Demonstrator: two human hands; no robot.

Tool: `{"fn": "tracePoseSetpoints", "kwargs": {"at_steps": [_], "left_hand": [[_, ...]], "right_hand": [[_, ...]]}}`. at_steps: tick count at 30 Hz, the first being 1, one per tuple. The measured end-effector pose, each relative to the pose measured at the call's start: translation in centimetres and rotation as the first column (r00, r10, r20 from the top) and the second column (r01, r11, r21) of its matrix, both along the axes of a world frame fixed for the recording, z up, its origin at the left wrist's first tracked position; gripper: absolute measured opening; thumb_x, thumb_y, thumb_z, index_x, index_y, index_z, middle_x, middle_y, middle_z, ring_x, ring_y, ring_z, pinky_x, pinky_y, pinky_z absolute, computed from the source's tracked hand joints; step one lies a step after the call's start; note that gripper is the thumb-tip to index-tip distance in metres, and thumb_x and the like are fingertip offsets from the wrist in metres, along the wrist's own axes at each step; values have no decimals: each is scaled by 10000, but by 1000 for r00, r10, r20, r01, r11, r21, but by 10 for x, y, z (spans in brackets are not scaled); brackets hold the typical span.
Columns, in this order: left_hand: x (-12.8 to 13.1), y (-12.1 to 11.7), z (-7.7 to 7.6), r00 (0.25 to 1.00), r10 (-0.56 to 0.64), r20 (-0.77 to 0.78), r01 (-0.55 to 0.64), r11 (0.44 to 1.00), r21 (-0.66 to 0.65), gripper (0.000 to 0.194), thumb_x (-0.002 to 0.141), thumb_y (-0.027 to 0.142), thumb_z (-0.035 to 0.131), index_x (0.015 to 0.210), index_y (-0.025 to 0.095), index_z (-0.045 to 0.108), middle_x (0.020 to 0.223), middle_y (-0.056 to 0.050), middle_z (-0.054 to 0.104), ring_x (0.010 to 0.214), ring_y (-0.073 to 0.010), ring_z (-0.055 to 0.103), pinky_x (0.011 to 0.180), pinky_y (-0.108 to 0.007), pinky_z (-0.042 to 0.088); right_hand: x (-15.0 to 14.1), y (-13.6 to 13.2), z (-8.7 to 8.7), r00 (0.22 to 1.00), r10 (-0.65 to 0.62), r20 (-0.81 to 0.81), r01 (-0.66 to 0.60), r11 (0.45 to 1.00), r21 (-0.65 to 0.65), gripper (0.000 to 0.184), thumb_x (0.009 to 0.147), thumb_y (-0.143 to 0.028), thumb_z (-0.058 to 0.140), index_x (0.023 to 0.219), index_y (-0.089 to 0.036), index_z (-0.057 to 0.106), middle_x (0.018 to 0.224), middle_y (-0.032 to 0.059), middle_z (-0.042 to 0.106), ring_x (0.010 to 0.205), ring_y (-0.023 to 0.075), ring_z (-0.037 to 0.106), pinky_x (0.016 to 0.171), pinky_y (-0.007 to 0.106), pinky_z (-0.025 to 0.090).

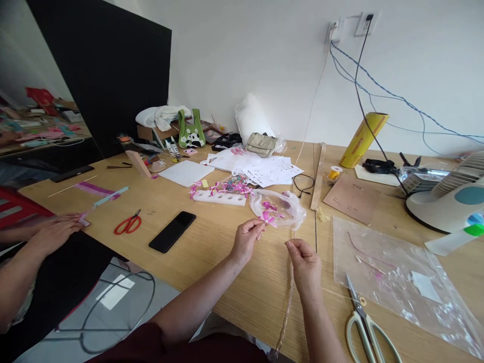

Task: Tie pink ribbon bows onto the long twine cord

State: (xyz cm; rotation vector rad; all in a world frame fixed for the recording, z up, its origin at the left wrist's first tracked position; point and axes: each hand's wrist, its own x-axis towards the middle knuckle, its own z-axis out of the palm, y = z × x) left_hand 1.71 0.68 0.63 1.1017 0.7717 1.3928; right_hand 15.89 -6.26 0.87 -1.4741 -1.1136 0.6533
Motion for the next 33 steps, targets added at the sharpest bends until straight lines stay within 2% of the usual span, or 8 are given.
{"fn": "tracePoseSetpoints", "kwargs": {"at_steps": [11, 14, 17, 19, 22, 24, 29, 33], "left_hand": [[5, -8, 6, 982, -114, 153, 130, 987, -95, 195, 705, 316, 633, 714, 122, 614, 643, 9, 523, 496, -32, 354, 500, -202, 254], [7, -8, 6, 977, -116, 179, 144, 978, -150, 191, 693, 308, 645, 733, 122, 625, 650, 8, 525, 500, -32, 335, 503, -200, 239], [7, -7, 5, 983, -103, 152, 126, 980, -154, 195, 682, 311, 652, 719, 120, 633, 643, 4, 532, 526, -43, 331, 519, -200, 246], [7, -7, 4, 988, -96, 121, 113, 984, -140, 206, 678, 325, 652, 710, 121, 637, 640, 3, 537, 535, -49, 326, 522, -203, 245], [7, -9, 3, 992, -99, 79, 109, 985, -137, 234, 684, 353, 641, 738, 126, 648, 641, 5, 539, 520, -51, 305, 509, -208, 232], [7, -11, 3, 993, -101, 59, 108, 985, -132, 241, 691, 360, 631, 753, 128, 652, 636, 6, 538, 519, -54, 312, 516, -210, 245], [8, -16, 7, 998, -57, -35, 57, 998, 10, 198, 719, 338, 608, 696, 144, 639, 633, 3, 542, 594, -84, 409, 601, -223, 321], [7, -17, 9, 995, -41, -86, 49, 995, 91, 192, 731, 330, 600, 675, 149, 630, 663, -6, 542, 656, -108, 464, 646, -235, 350]], "right_hand": [[12, 11, -10, 990, 82, 112, -67, 989, -132, 314, 721, -481, 537, 705, -170, 581, 461, -64, 364, 428, 84, 302, 433, 222, 240], [18, 12, -5, 945, 125, 303, -68, 979, -191, 268, 737, -421, 511, 761, -175, 612, 522, -28, 484, 487, 115, 423, 479, 233, 316], [26, 10, -1, 879, 207, 430, -129, 971, -203, 237, 736, -319, 482, 834, -186, 652, 818, 49, 633, 689, 168, 568, 636, 284, 426], [30, 7, 1, 840, 161, 519, -105, 985, -135, 264, 704, -230, 465, 882, -188, 656, 1000, 80, 616, 837, 201, 584, 743, 341, 441], [27, 1, 9, 788, -86, 610, 58, 996, 64, 277, 692, -173, 444, 878, -187, 649, 1050, 95, 588, 964, 236, 549, 823, 408, 416], [17, -2, 17, 818, -151, 556, 88, 986, 140, 222, 741, -215, 460, 878, -199, 634, 1063, 91, 584, 964, 233, 547, 790, 393, 432], [-10, -2, 25, 982, 129, 139, -140, 988, 70, 276, 781, -354, 529, 997, -182, 537, 942, 97, 637, 844, 199, 605, 596, 280, 466], [-17, -2, 25, 947, -60, 316, -1, 982, 189, 293, 762, -322, 572, 1021, -196, 521, 971, 82, 606, 820, 184, 585, 607, 286, 467]]}}
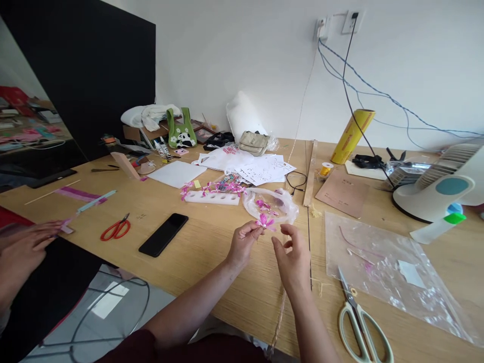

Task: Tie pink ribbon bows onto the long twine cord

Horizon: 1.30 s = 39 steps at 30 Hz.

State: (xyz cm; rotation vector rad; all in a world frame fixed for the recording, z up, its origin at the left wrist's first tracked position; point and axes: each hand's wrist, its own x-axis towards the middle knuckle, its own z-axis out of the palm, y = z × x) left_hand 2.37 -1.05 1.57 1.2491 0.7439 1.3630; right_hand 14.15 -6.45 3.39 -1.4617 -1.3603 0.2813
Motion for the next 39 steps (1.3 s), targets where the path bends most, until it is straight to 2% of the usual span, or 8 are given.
{"fn": "tracePoseSetpoints", "kwargs": {"at_steps": [4, 9, 12, 17, 24, 29, 34, 39], "left_hand": [[1, -1, 0, 1000, -15, 5, 15, 1000, -12, 190, 741, 330, 591, 691, 151, 633, 657, -4, 542, 664, -111, 479, 667, -240, 367], [5, -2, -4, 1000, 18, -25, -18, 1000, 3, 189, 752, 333, 582, 720, 154, 635, 678, -13, 550, 692, -124, 501, 686, -248, 386], [5, -3, -5, 995, 71, -67, -65, 995, 79, 183, 762, 327, 573, 705, 161, 628, 701, -21, 551, 719, -134, 509, 707, -260, 396], [1, -4, -2, 971, 194, -141, -153, 955, 254, 148, 781, 301, 555, 734, 185, 634, 723, -35, 565, 749, -150, 499, 714, -276, 396], [-7, -2, 4, 945, 276, -176, -180, 888, 423, 110, 794, 238, 541, 741, 190, 625, 716, -44, 562, 746, -155, 487, 712, -289, 387], [-6, -3, 4, 945, 273, -178, -173, 884, 435, 131, 803, 254, 529, 753, 191, 632, 714, -51, 568, 744, -163, 487, 710, -298, 392], [-6, -5, 2, 947, 251, -198, -144, 888, 437, 151, 808, 260, 520, 741, 193, 638, 699, -48, 574, 748, -166, 490, 724, -300, 386], [-4, -8, 3, 972, 180, -152, -126, 942, 310, 172, 797, 291, 536, 702, 185, 633, 703, -29, 559, 732, -144, 488, 707, -270, 381]], "right_hand": [[-3, 2, 3, 961, -40, 274, 12, 994, 105, 222, 796, -252, 528, 1013, -205, 522, 942, 62, 604, 767, 170, 569, 602, 291, 468], [-6, 7, -1, 905, -88, 416, -24, 966, 258, 125, 826, -171, 474, 928, -201, 541, 870, 60, 593, 799, 173, 555, 679, 312, 469], [-9, 5, -1, 870, -120, 479, -40, 949, 312, 132, 816, -138, 480, 915, -199, 541, 860, 65, 583, 796, 173, 539, 708, 319, 461], [-18, -1, 3, 864, -117, 489, -38, 954, 297, 132, 816, -144, 478, 927, -201, 520, 849, 63, 565, 812, 179, 537, 724, 321, 455], [-19, -3, 6, 916, -80, 393, -41, 956, 290, 157, 783, -198, 542, 937, -194, 510, 880, 61, 554, 834, 182, 534, 733, 331, 462], [-18, -1, 16, 903, -143, 405, -9, 937, 350, 243, 767, -214, 562, 1007, -211, 524, 952, 78, 541, 897, 208, 522, 769, 369, 449], [-24, 4, 24, 863, -173, 475, -3, 938, 347, 148, 795, -198, 531, 929, -223, 587, 859, 55, 535, 785, 177, 501, 696, 325, 439], [-25, 4, 20, 826, -213, 522, -2, 925, 380, 125, 801, -141, 518, 865, -213, 596, 820, 50, 531, 770, 168, 484, 680, 300, 424]]}}
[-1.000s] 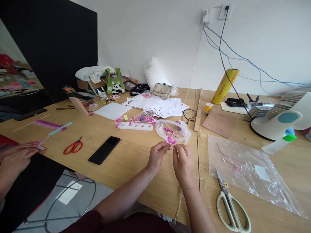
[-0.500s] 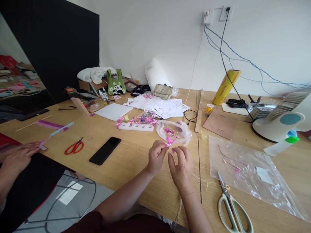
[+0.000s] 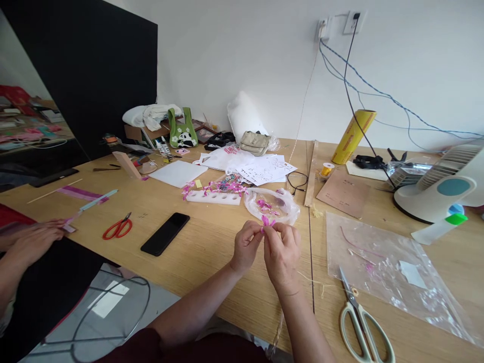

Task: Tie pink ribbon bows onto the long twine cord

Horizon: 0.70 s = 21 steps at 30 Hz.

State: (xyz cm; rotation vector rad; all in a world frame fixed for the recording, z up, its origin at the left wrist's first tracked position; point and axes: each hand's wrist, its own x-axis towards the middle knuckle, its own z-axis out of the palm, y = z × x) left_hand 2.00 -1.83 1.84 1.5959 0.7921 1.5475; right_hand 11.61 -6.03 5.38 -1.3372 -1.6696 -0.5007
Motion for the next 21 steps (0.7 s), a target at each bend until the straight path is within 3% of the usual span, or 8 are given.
{"fn": "tracePoseSetpoints", "kwargs": {"at_steps": [5, 8, 13, 16, 19, 21], "left_hand": [[5, -2, 1, 973, -119, 198, 163, 961, -224, 170, 770, 316, 567, 730, 163, 629, 708, -11, 558, 704, -122, 497, 693, -249, 385], [6, -3, 3, 947, -159, 280, 240, 927, -287, 180, 750, 328, 586, 706, 157, 622, 665, 3, 555, 679, -115, 496, 690, -243, 386], [1, -3, 6, 958, -155, 241, 212, 949, -232, 171, 754, 318, 587, 723, 158, 640, 714, -8, 569, 719, -120, 502, 713, -242, 384], [-3, -1, 5, 968, -147, 203, 182, 969, -167, 166, 763, 308, 582, 726, 157, 639, 713, -9, 557, 707, -117, 494, 697, -240, 381], [-6, 0, 3, 973, -156, 169, 177, 977, -121, 178, 764, 316, 581, 729, 149, 633, 705, -12, 544, 695, -120, 491, 679, -244, 383], [-7, 1, 2, 973, -173, 155, 190, 977, -97, 177, 766, 314, 579, 739, 146, 631, 716, -18, 546, 700, -123, 497, 681, -248, 386]], "right_hand": [[4, 0, -10, 1000, 8, -29, -7, 1000, 14, 159, 798, -121, 507, 895, -222, 582, 850, 49, 540, 803, 169, 502, 706, 312, 424], [4, -1, -12, 999, 14, -52, -13, 1000, 16, 163, 792, -113, 507, 899, -217, 573, 862, 54, 549, 806, 170, 500, 710, 318, 424], [3, -10, -5, 992, 89, -91, -91, 996, -21, 209, 773, -107, 515, 946, -213, 564, 913, 67, 554, 862, 186, 520, 751, 344, 438], [10, -14, 2, 970, 106, -219, -120, 991, -52, 224, 779, -139, 494, 979, -217, 559, 970, 75, 547, 917, 200, 531, 801, 376, 437], [23, -10, 10, 895, 96, -435, -176, 973, -148, 198, 796, -216, 495, 986, -214, 549, 1014, 82, 558, 949, 208, 534, 762, 355, 453], [30, -3, 14, 802, 108, -587, -316, 912, -263, 204, 805, -279, 506, 994, -213, 547, 997, 73, 581, 913, 194, 549, 716, 319, 458]]}}
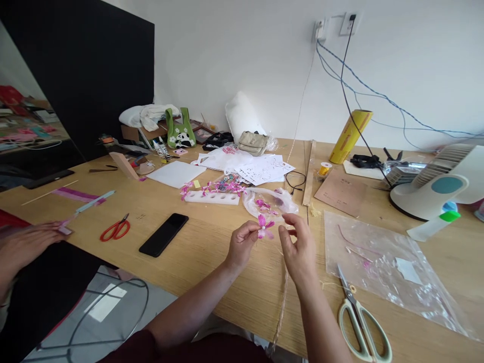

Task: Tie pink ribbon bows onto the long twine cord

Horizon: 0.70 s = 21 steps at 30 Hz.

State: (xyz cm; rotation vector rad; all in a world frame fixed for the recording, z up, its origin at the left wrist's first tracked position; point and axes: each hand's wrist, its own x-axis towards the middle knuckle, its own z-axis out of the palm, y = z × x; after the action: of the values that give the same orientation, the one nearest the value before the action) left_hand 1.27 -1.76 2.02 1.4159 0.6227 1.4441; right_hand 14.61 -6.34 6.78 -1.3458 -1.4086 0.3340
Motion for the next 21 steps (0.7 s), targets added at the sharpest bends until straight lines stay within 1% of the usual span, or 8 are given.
{"fn": "tracePoseSetpoints", "kwargs": {"at_steps": [2, 3, 6, 8, 11, 16, 18, 21], "left_hand": [[0, 0, -1, 1000, -9, -13, 10, 1000, 13, 172, 769, 309, 576, 749, 147, 630, 724, -22, 548, 706, -126, 502, 686, -251, 390], [0, 1, -2, 1000, -9, -18, 9, 1000, 16, 170, 769, 308, 576, 750, 148, 629, 723, -22, 549, 706, -127, 503, 686, -251, 391], [0, 3, -4, 1000, 1, -24, -1, 1000, 20, 168, 770, 306, 573, 743, 149, 627, 722, -21, 557, 707, -127, 507, 689, -249, 394], [0, 4, -4, 999, 13, -33, -13, 1000, 17, 176, 770, 312, 571, 744, 148, 629, 728, -21, 567, 714, -129, 511, 697, -250, 395], [1, 5, -5, 998, 19, -58, -19, 1000, 6, 185, 772, 318, 568, 754, 145, 632, 731, -24, 572, 725, -133, 514, 707, -251, 396], [2, 6, -6, 999, -20, -32, 22, 999, 38, 150, 777, 282, 570, 761, 146, 630, 739, -20, 567, 725, -126, 511, 699, -244, 390], [2, 7, -6, 999, -41, -29, 43, 997, 57, 141, 774, 275, 575, 755, 147, 631, 742, -21, 569, 731, -127, 514, 701, -245, 390], [2, 7, -6, 997, -61, -54, 65, 995, 75, 143, 774, 276, 575, 747, 148, 632, 740, -22, 571, 734, -130, 518, 703, -248, 392]], "right_hand": [[3, 7, 1, 980, 125, -157, -145, 982, -121, 205, 794, -325, 536, 964, -211, 559, 937, 53, 602, 834, 167, 562, 686, 288, 454], [3, 10, 1, 958, 169, -231, -206, 968, -145, 189, 782, -334, 556, 923, -209, 568, 884, 39, 607, 786, 152, 560, 671, 273, 448], [1, 15, -5, 886, 238, -399, -312, 941, -131, 139, 742, -325, 613, 773, -198, 568, 701, -6, 578, 659, 114, 523, 625, 240, 421], [0, 16, -10, 858, 241, -453, -324, 939, -115, 147, 725, -321, 631, 722, -192, 559, 640, -21, 548, 627, 105, 500, 619, 235, 408], [2, 16, -13, 853, 209, -478, -295, 949, -112, 169, 714, -338, 638, 720, -187, 563, 669, -15, 543, 648, 109, 495, 632, 240, 404], [12, 13, -9, 818, 153, -555, -293, 940, -173, 231, 722, -372, 631, 865, -206, 558, 762, 0, 575, 725, 123, 531, 641, 236, 412], [16, 13, -5, 823, 166, -543, -315, 929, -193, 235, 721, -374, 632, 874, -209, 563, 796, 3, 580, 749, 121, 534, 642, 227, 409], [18, 14, 0, 831, 229, -507, -371, 907, -198, 240, 696, -355, 660, 866, -205, 579, 816, 6, 584, 764, 122, 535, 654, 229, 409]]}}
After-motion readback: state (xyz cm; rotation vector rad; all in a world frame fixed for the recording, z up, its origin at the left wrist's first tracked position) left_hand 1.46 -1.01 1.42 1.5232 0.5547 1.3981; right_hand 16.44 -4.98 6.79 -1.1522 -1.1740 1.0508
